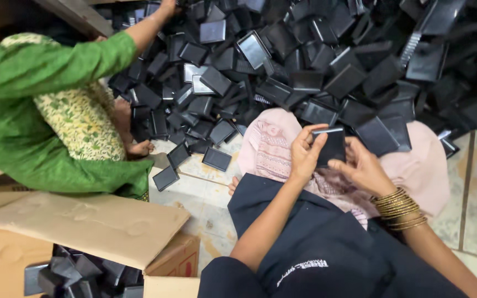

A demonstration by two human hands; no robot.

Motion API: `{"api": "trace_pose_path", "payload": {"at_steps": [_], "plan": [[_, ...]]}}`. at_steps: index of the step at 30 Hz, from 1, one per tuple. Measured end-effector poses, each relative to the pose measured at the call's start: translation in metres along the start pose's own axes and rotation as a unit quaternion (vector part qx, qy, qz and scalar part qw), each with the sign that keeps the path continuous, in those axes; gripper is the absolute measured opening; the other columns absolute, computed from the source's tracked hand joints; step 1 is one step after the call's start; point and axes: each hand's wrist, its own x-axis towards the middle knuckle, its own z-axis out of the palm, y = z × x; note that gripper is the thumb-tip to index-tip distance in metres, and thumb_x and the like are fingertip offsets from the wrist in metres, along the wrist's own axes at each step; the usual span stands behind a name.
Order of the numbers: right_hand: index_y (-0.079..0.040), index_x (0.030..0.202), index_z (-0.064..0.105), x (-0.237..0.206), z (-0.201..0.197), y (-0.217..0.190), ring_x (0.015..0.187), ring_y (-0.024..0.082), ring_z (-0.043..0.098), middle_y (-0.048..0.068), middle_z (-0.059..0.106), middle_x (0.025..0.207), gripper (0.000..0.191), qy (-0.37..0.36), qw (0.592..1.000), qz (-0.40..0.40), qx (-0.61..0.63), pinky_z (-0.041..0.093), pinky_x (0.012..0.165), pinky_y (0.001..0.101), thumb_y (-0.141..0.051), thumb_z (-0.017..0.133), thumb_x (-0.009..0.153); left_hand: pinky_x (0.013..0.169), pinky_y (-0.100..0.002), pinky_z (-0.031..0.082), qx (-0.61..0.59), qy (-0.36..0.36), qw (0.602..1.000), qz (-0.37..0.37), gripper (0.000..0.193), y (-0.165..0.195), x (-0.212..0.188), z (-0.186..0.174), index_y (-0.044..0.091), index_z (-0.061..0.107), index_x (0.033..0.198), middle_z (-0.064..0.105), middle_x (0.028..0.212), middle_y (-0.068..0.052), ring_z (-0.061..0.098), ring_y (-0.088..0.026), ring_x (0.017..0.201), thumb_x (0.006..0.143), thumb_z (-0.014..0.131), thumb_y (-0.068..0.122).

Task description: The person sits on the floor among a large pile of black plastic boxes, picks them up one at a time, turns them over in both hands, and stacks them. Another person nearby handles boxes from the pile at the same time.

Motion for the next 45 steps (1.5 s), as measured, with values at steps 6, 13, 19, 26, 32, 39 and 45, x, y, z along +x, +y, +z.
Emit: {"api": "trace_pose_path", "payload": {"at_steps": [6,13,19,26,32,39,45], "plan": [[0.000,0.134,0.054,0.006,-0.005,0.004,0.102,0.011,0.066,0.007,0.069,0.117,0.048,0.049,0.992,-0.021,0.114,0.056,0.087,0.0271,-0.001,0.073,0.090,0.078,-0.023,0.052,0.181,0.050,0.981,0.053,0.038,0.014,0.001,0.010,0.003,0.060,0.122,0.070,0.105,-0.005,0.064,-0.009,0.089,0.089,0.077,0.011],[0.003,0.131,0.053,0.006,-0.015,0.003,0.108,0.014,0.068,0.011,0.069,0.121,0.046,0.097,0.991,-0.045,0.080,0.056,0.094,0.0276,0.002,0.072,0.089,0.075,-0.028,0.053,0.335,0.027,0.937,0.095,0.012,0.035,-0.007,0.010,0.003,0.078,0.100,0.072,0.091,-0.006,0.066,-0.017,0.082,0.089,0.076,0.010],[0.004,0.125,0.055,0.004,-0.023,0.015,0.106,0.014,0.069,0.012,0.070,0.118,0.037,0.083,0.991,-0.022,0.105,0.057,0.093,0.0296,0.002,0.071,0.092,0.083,-0.040,0.053,0.507,-0.063,0.808,0.295,0.015,0.048,-0.012,0.010,0.004,0.069,0.109,0.066,0.099,-0.008,0.064,-0.028,0.095,0.094,0.072,0.008],[-0.002,0.125,0.058,-0.001,-0.033,0.013,0.097,0.013,0.071,0.007,0.071,0.114,0.037,0.056,0.974,0.066,0.208,0.060,0.085,0.0295,-0.008,0.070,0.091,0.087,-0.040,0.051,0.552,-0.157,0.757,0.313,0.027,0.043,-0.008,-0.002,0.002,0.064,0.115,0.064,0.104,-0.010,0.062,-0.029,0.098,0.088,0.064,0.006],[0.000,0.124,0.055,-0.014,-0.037,0.018,0.085,0.013,0.070,0.009,0.070,0.104,0.040,0.052,0.987,0.090,0.124,0.058,0.071,0.0268,-0.014,0.074,0.092,0.084,-0.044,0.048,0.565,-0.221,0.740,0.291,0.024,0.014,-0.006,-0.006,0.002,0.063,0.110,0.061,0.097,-0.014,0.059,-0.032,0.094,0.087,0.063,0.007],[0.001,0.127,0.053,-0.038,-0.025,0.019,0.095,0.006,0.063,0.006,0.069,0.104,0.045,0.107,0.994,-0.007,0.034,0.056,0.076,0.0247,-0.011,0.079,0.092,0.078,-0.045,0.046,0.477,-0.213,0.842,0.133,0.010,0.007,-0.017,0.005,-0.001,0.060,0.101,0.057,0.091,-0.018,0.057,-0.035,0.086,0.095,0.063,0.006],[0.000,0.125,0.055,-0.043,-0.025,0.006,0.088,0.009,0.060,0.008,0.067,0.099,0.045,0.121,0.990,0.048,-0.055,0.053,0.075,0.0267,-0.009,0.081,0.090,0.066,-0.036,0.048,0.402,-0.187,0.896,0.032,0.011,-0.004,-0.022,-0.002,0.000,0.062,0.101,0.062,0.084,-0.012,0.059,-0.021,0.072,0.098,0.064,0.010]]}}
